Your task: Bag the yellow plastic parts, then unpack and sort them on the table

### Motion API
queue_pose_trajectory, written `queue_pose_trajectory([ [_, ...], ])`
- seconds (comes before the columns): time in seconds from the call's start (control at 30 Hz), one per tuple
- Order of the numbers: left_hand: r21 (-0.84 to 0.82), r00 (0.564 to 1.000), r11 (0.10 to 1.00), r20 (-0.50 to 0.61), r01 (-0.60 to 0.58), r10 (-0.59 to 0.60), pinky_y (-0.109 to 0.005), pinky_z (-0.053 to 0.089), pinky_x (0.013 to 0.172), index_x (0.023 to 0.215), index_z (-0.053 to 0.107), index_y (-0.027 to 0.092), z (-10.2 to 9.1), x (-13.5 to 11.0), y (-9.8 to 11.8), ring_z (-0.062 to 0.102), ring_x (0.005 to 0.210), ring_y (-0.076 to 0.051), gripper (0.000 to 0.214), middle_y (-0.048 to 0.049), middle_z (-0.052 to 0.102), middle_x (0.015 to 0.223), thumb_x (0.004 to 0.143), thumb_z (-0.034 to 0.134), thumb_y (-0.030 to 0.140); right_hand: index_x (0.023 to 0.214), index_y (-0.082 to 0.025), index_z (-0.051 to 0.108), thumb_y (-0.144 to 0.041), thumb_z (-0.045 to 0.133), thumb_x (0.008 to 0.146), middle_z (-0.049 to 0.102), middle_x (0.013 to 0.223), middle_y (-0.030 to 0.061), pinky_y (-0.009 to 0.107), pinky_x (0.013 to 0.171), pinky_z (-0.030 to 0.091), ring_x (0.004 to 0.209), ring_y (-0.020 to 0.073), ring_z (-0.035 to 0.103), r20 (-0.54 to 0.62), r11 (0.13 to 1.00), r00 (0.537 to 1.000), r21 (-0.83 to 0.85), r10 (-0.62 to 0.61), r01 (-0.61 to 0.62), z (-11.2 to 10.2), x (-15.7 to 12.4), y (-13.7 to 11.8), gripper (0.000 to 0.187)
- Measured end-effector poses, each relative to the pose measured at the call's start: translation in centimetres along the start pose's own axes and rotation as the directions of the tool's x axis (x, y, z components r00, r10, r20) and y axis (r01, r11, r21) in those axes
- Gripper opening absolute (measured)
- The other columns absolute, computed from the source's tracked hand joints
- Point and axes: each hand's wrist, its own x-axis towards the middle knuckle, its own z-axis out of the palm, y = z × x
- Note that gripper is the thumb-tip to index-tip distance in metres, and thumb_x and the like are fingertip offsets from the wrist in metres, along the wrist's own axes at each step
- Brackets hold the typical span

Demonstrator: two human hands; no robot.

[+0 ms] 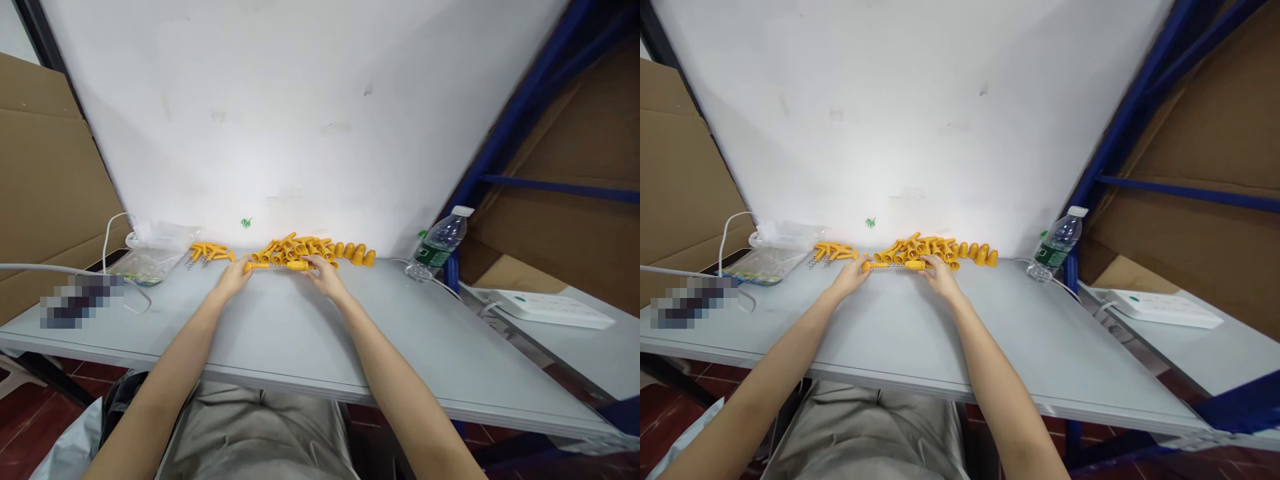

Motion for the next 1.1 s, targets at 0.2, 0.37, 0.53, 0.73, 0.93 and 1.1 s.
queue_pose_trajectory([
  [0.2, -0.019, 0.999, 0.999, 0.008, -0.051, 0.051, -0.032, 0.051, 0.081, 0.116, 0.063, 0.019, 0.3, -0.1, 1.0, 0.066, 0.081, -0.020, 0.031, -0.0059, 0.070, 0.096, 0.088, 0.053, 0.025, 0.120, -0.021, 0.065, -0.032, 0.063, 0.084, 0.066, 0.121, 0.0112, 0.045, 0.099, 0.051, 0.112, 0.0259, 0.063, 0.040, 0.998, 0.997, 0.035, -0.062, 0.061, 1.0, -0.1, -1.1, 0.037],
  [0.37, -0.023, 0.990, 0.990, -0.016, -0.140, 0.140, -0.032, 0.050, 0.088, 0.119, 0.061, 0.019, 0.4, -0.3, 1.8, 0.064, 0.093, -0.019, 0.032, -0.0077, 0.068, 0.111, 0.089, 0.051, 0.024, 0.120, -0.020, 0.064, -0.038, 0.064, 0.084, 0.068, 0.119, 0.0120, 0.044, 0.093, 0.053, 0.101, 0.0249, 0.067, 0.028, 0.997, 1.000, 0.078, 0.008, -0.011, 1.3, -0.3, -2.2, 0.040],
  [0.53, -0.010, 0.987, 0.987, -0.018, -0.160, 0.160, -0.031, 0.049, 0.087, 0.120, 0.061, 0.019, 0.2, -0.4, 2.0, 0.064, 0.087, -0.018, 0.032, -0.0076, 0.068, 0.107, 0.090, 0.051, 0.023, 0.113, -0.018, 0.068, -0.055, 0.061, 0.083, 0.074, 0.095, 0.0100, 0.039, 0.081, 0.053, 0.087, 0.0244, 0.068, 0.027, 0.976, 0.990, 0.167, 0.140, -0.143, 0.7, -0.4, -3.7, 0.048],
  [0.73, -0.034, 0.988, 0.987, -0.029, -0.156, 0.155, -0.030, 0.048, 0.088, 0.118, 0.062, 0.022, 0.2, -0.5, 2.6, 0.063, 0.088, -0.017, 0.030, -0.0053, 0.067, 0.111, 0.088, 0.054, 0.023, 0.064, -0.020, 0.061, -0.080, 0.044, 0.079, 0.065, 0.059, 0.0044, 0.033, 0.071, 0.050, 0.064, 0.0198, 0.062, 0.032, 0.936, 0.956, 0.195, 0.291, -0.292, 0.8, -0.4, -5.3, 0.064],
  [0.93, -0.060, 0.994, 0.992, -0.028, -0.107, 0.105, -0.029, 0.048, 0.084, 0.115, 0.064, 0.021, -0.1, -0.5, 2.9, 0.063, 0.083, -0.017, 0.030, -0.0035, 0.068, 0.098, 0.086, 0.055, 0.020, 0.073, -0.018, 0.062, -0.080, 0.059, 0.069, 0.071, 0.073, 0.0046, 0.030, 0.070, 0.051, 0.061, 0.0152, 0.065, 0.213, 0.840, 0.916, 0.369, 0.341, -0.399, -0.1, -0.4, -6.1, 0.061],
  [1.1, -0.066, 0.992, 0.990, -0.021, -0.124, 0.123, -0.028, 0.048, 0.084, 0.115, 0.064, 0.020, -0.3, -0.5, 3.1, 0.062, 0.082, -0.016, 0.030, -0.0039, 0.068, 0.097, 0.086, 0.056, 0.020, 0.057, -0.018, 0.056, -0.081, 0.058, 0.069, 0.061, 0.049, 0.0020, 0.026, 0.047, 0.046, 0.037, 0.0107, 0.051, 0.260, 0.787, 0.874, 0.383, 0.411, -0.484, 0.0, -0.5, -6.4, 0.064],
])
